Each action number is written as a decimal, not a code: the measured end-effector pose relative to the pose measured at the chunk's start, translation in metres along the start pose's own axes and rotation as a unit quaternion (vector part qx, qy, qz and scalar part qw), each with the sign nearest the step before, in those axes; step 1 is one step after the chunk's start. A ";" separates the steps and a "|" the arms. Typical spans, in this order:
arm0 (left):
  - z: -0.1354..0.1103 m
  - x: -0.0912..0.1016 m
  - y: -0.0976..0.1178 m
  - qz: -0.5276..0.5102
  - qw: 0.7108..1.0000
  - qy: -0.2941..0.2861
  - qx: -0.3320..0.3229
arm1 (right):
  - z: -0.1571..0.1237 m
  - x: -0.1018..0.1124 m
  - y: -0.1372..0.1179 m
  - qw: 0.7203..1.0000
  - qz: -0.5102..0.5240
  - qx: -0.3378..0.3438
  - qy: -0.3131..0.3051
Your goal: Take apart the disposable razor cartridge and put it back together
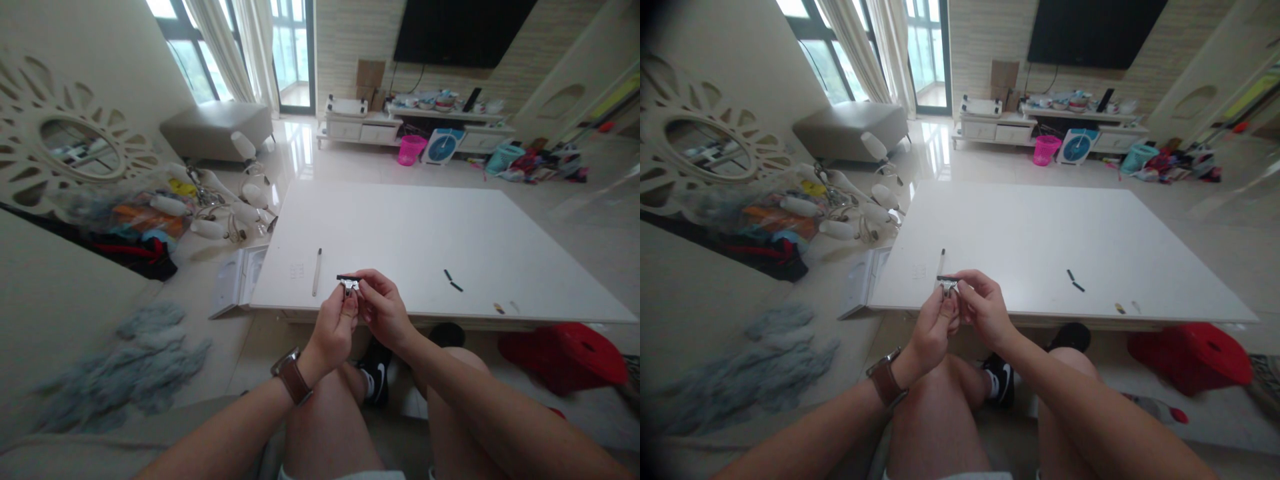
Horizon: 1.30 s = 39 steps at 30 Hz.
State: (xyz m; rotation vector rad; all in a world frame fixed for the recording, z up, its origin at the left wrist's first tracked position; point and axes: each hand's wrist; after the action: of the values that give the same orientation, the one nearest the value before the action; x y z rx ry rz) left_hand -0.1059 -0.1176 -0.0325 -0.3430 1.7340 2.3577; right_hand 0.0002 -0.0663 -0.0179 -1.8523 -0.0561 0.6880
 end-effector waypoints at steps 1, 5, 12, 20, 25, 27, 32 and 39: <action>0.000 0.000 0.000 0.000 1.000 0.000 -0.002 | 0.000 0.000 0.000 1.000 -0.006 0.002 -0.002; -0.001 0.000 -0.001 -0.010 1.000 0.006 0.003 | -0.001 0.003 -0.001 0.999 -0.041 0.015 0.009; 0.002 -0.001 0.004 -0.027 1.000 0.009 0.009 | 0.001 0.003 -0.003 0.999 -0.050 0.017 0.003; 0.001 -0.001 0.003 -0.047 0.999 0.015 0.008 | 0.001 0.002 -0.002 1.000 0.000 -0.001 -0.014; -0.001 -0.002 0.003 -0.052 0.998 0.016 0.012 | 0.002 0.001 -0.003 1.000 0.004 -0.005 -0.009; -0.001 -0.002 0.002 -0.055 0.998 0.014 0.012 | 0.002 0.002 -0.004 1.000 0.001 -0.009 -0.006; 0.000 -0.001 0.000 -0.036 0.999 -0.001 0.016 | 0.004 0.005 -0.004 1.000 -0.018 -0.001 -0.014; 0.002 -0.001 0.002 -0.046 0.999 -0.005 0.015 | 0.005 0.008 -0.002 0.999 -0.031 -0.004 -0.012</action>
State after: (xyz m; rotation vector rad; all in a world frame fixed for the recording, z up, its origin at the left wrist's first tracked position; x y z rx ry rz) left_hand -0.1060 -0.1163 -0.0296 -0.3960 1.7097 2.2640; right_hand 0.0050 -0.0584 -0.0209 -1.8426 -0.1313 0.6668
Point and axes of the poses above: each hand's wrist, its own z-axis towards the middle knuckle, its own x-axis out of the back of the hand, y = z × x, and after that the axes turned 13 degrees about -x, right-handed
